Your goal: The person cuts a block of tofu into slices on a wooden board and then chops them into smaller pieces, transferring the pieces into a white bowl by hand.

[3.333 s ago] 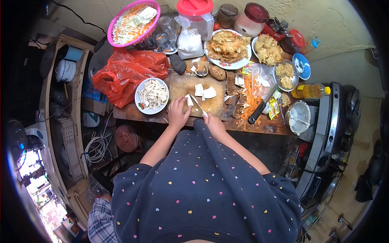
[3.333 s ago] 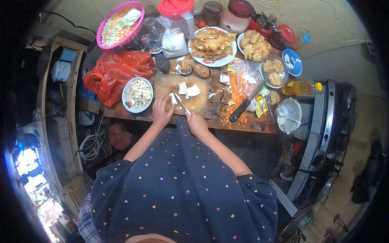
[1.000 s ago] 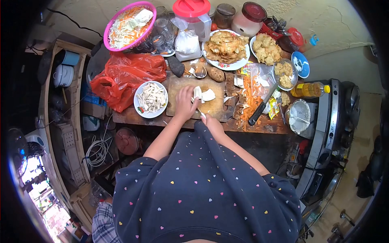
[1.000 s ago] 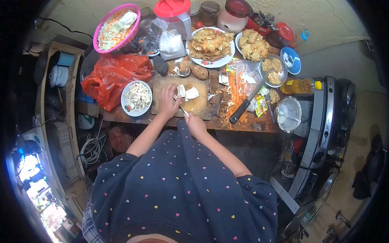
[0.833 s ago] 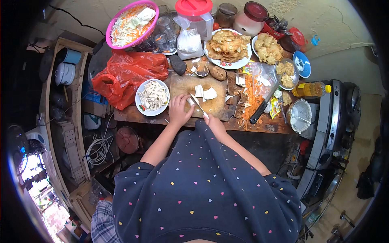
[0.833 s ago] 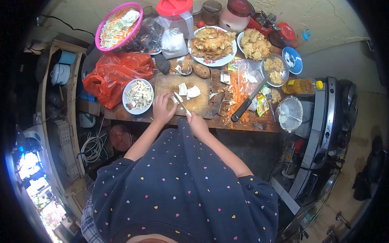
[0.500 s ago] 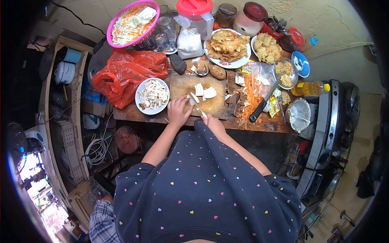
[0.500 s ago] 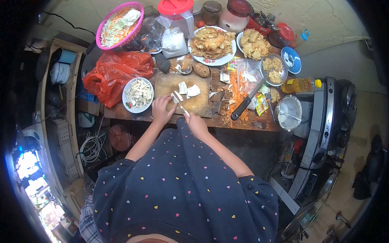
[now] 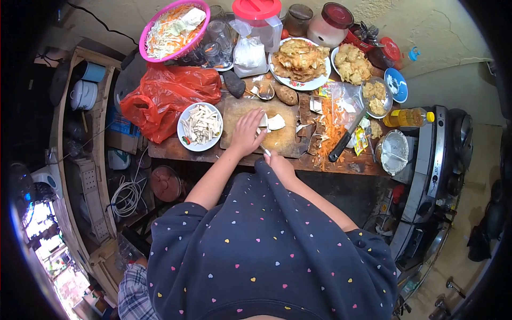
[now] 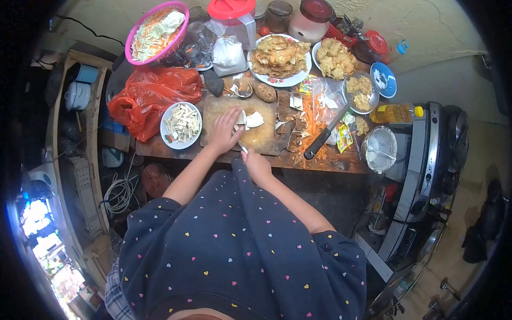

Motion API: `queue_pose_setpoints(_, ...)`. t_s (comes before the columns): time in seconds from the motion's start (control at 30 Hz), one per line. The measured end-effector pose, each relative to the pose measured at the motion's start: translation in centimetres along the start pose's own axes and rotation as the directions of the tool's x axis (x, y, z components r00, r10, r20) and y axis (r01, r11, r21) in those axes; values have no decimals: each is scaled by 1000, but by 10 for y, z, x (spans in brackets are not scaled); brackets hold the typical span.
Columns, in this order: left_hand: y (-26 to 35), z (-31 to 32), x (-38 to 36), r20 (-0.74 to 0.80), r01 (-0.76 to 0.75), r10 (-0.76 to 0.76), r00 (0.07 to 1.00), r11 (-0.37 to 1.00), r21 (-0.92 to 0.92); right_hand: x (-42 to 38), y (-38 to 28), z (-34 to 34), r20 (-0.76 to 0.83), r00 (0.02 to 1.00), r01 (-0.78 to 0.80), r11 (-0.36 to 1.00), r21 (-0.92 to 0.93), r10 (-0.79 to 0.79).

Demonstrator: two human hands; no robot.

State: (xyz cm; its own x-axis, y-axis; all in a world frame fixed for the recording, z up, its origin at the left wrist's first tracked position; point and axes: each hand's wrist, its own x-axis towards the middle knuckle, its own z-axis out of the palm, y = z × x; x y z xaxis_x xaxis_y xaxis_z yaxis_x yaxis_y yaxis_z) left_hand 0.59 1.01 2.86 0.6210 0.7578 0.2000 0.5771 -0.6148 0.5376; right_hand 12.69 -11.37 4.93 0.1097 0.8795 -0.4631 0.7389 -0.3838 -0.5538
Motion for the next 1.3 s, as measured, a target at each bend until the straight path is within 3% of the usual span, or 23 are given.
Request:
queue_pose_setpoints(0.13, -1, 7, 19, 165, -141, 132, 977, 989, 43, -1, 0, -1, -12, 1000, 7, 999, -33, -8)
queue_pose_setpoints(0.23, -3, 8, 19, 173, -99, 95, 980, 995, 12, -1, 0, 3, -8, 1000, 1, 997, -76, -2)
queue_pose_setpoints(0.53, -12, 5, 16, 304, -176, 138, 943, 979, 101, 7, 0, 9, 20, 1000, 7, 995, -100, -5)
queue_pose_setpoints(0.67, -6, 6, 11, 38, -9, 9, 999, 1000, -5, 11, 8, 8, 29, 999, -20, 999, 50, 18)
queue_pose_setpoints(0.73, -3, 4, -5, -106, 91, -98, 990, 993, -71, 7, 7, 6, 35, 998, -66, 985, 162, 61)
queue_pose_setpoints(0.83, 1, 0, -29, -198, 185, -197, 960, 980, -80, 6, 7, 2, 40, 997, -73, 963, 260, 65)
queue_pose_setpoints(1.03, 10, -8, -51, -253, 268, -260, 932, 963, -4, -3, -6, -13, 34, 999, -48, 960, 276, 40)
queue_pose_setpoints(1.3, 7, -6, -59, -262, 241, -215, 941, 968, 73, -5, -7, -11, 58, 998, -31, 973, 231, 18)
